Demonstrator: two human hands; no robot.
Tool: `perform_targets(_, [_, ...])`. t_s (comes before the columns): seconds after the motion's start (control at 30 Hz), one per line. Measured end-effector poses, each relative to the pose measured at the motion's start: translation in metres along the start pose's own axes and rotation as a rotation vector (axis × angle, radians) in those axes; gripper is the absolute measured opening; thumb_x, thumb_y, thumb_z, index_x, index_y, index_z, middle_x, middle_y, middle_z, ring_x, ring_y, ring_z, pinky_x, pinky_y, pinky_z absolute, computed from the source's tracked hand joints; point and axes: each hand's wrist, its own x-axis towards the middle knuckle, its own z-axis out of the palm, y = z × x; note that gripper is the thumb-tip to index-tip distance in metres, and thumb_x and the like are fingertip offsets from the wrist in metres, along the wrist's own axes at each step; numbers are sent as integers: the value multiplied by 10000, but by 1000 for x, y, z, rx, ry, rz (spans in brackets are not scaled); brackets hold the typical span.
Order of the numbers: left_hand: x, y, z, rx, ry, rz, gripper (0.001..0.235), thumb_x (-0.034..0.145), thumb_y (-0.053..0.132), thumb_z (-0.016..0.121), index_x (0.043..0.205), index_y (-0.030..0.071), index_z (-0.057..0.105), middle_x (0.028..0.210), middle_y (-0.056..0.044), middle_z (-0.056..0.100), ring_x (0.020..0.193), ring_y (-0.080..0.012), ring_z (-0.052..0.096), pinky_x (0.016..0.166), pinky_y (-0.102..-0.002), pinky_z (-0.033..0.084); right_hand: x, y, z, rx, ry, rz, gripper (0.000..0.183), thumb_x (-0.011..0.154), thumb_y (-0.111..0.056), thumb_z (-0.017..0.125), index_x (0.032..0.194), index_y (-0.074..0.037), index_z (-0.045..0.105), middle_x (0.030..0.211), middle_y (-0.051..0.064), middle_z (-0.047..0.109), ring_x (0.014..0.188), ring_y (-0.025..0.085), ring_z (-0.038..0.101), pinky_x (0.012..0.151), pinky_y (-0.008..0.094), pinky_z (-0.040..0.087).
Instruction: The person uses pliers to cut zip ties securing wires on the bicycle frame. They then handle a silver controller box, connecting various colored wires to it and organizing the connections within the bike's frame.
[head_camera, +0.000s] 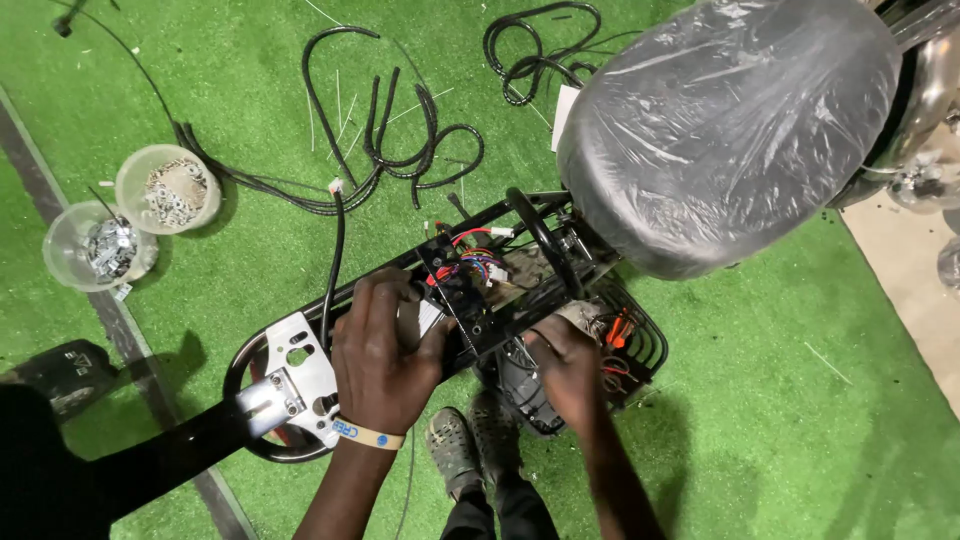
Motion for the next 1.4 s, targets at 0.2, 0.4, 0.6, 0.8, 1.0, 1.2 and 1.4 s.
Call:
perform_targets(0.2, [-3, 0, 0, 2, 10, -30, 419, 630, 155, 872, 890, 105, 546, 1026, -85, 636, 900, -365, 649, 716, -443, 500, 12, 55, 31, -18, -197, 83, 405, 916, -14, 451, 1313, -74, 500, 1162, 194, 614, 1057, 380, 595, 849, 579, 538])
perform_targets(0.4, [-3, -3, -1, 35, 22, -24, 427, 623, 142, 879, 895, 100, 553, 1034, -85, 636, 889, -364, 658, 722, -448, 502, 21, 17, 19, 176, -296, 247, 409, 827, -66, 687, 1231, -91, 628, 1080, 107, 672, 984, 224, 630, 809, 415, 528])
perform_targets(0.6, [-1, 3, -13, 9, 0, 4, 471, 563, 115, 888, 927, 80, 590, 1053, -116, 648, 845, -402, 664, 717, -497, 520, 55, 22, 19, 312, -153, 156, 368, 697, -73, 752, 1043, 14, 663, 758, 104, 639, 625, 167, 561, 603, 301, 501])
perform_targets(0.8, [-3, -4, -18, 257, -209, -53, 544, 587, 228, 844, 1080, 145, 630, 1100, -48, 658, 987, -346, 645, 757, -484, 486, 56, 27, 42, 92, 107, 110, 302, 726, -235, 848, 966, -80, 748, 795, 102, 722, 669, 136, 635, 643, 259, 505])
perform_targets(1.0, [-4, -9, -13, 316, -313, -98, 620, 540, 185, 845, 1106, 108, 602, 1065, -82, 651, 955, -402, 638, 740, -542, 485, 54, 39, 42, 49, 23, -75, 245, 778, -158, 824, 953, -20, 722, 785, 127, 715, 693, 140, 658, 666, 273, 537])
perform_targets(1.2, [-13, -19, -2, 335, -347, -44, 417, 606, 187, 768, 1007, 168, 653, 1032, -15, 655, 928, -334, 643, 736, -469, 472, 40, 60, 41, -119, -36, -93, 203, 796, -166, 777, 973, -69, 749, 819, 117, 729, 766, 199, 681, 747, 339, 543])
perform_targets(1.4, [8, -21, -13, 289, -340, 19, 401, 605, 248, 766, 992, 184, 684, 1039, -4, 673, 922, -341, 652, 738, -474, 476, 28, 50, 46, -192, -47, -140, 177, 785, -134, 743, 958, -97, 747, 804, 99, 725, 761, 192, 670, 778, 352, 529])
